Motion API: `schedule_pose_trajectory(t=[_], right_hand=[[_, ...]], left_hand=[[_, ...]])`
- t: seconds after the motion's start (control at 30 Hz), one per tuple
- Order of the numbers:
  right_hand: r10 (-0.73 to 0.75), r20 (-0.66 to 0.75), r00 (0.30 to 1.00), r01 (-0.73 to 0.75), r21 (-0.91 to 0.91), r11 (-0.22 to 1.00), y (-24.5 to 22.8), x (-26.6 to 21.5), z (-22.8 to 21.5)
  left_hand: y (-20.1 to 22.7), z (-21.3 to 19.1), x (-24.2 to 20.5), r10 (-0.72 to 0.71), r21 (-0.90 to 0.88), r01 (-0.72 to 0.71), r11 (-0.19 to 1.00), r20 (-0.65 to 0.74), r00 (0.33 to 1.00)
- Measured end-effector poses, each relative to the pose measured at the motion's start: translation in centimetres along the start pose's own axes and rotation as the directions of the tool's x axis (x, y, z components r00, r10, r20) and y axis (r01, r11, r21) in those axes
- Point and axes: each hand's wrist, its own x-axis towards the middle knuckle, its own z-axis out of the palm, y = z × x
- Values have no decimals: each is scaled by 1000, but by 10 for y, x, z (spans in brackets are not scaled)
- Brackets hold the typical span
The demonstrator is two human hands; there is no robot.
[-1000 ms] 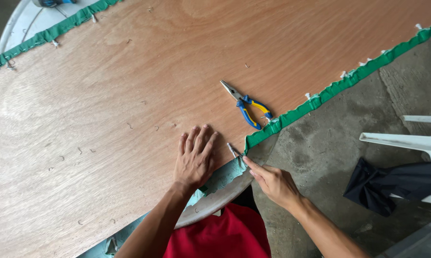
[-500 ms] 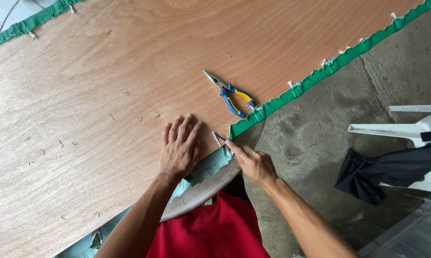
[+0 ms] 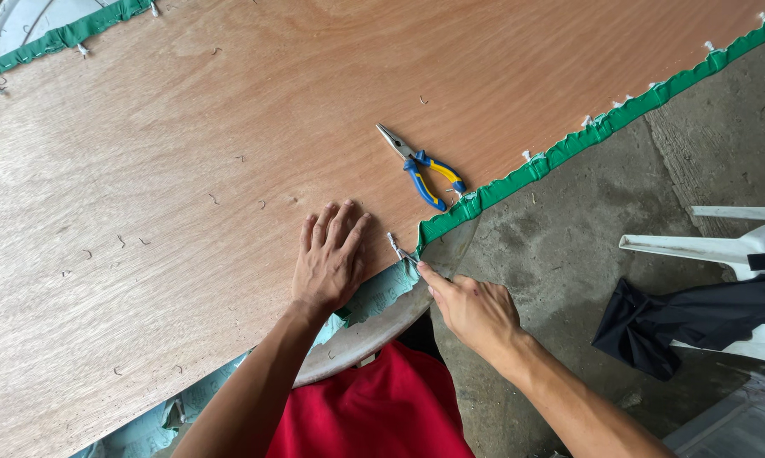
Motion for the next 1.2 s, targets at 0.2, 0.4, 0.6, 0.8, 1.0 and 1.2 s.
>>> schedule_pose_trajectory(t=[0.2, 0.4, 0.6, 0.8, 1.0, 1.2], right_hand=[[-38, 77, 996, 55, -232, 971, -7, 10, 10], [-69, -3, 998, 69, 106, 992, 21, 8, 34], [-140, -190, 972, 174, 179, 968, 30, 6, 39], [-171, -204, 964, 175, 3, 985, 24, 22, 62], [-360, -459, 812, 364, -82, 928, 31, 27, 92], [-126, -405, 905, 298, 395, 869, 44, -8, 49]], left_hand=[[1, 1, 1, 22, -15, -22, 1000, -9, 1000], [-3, 6, 1, 22, -63, -25, 998, -44, 999], [0, -2, 0, 16, -44, -19, 999, -61, 998], [-1, 3, -1, 7, -20, -8, 1000, -55, 998], [-2, 2, -2, -15, -92, 5, 996, -114, 993], [1, -2, -3, 17, -107, -36, 994, -174, 985]])
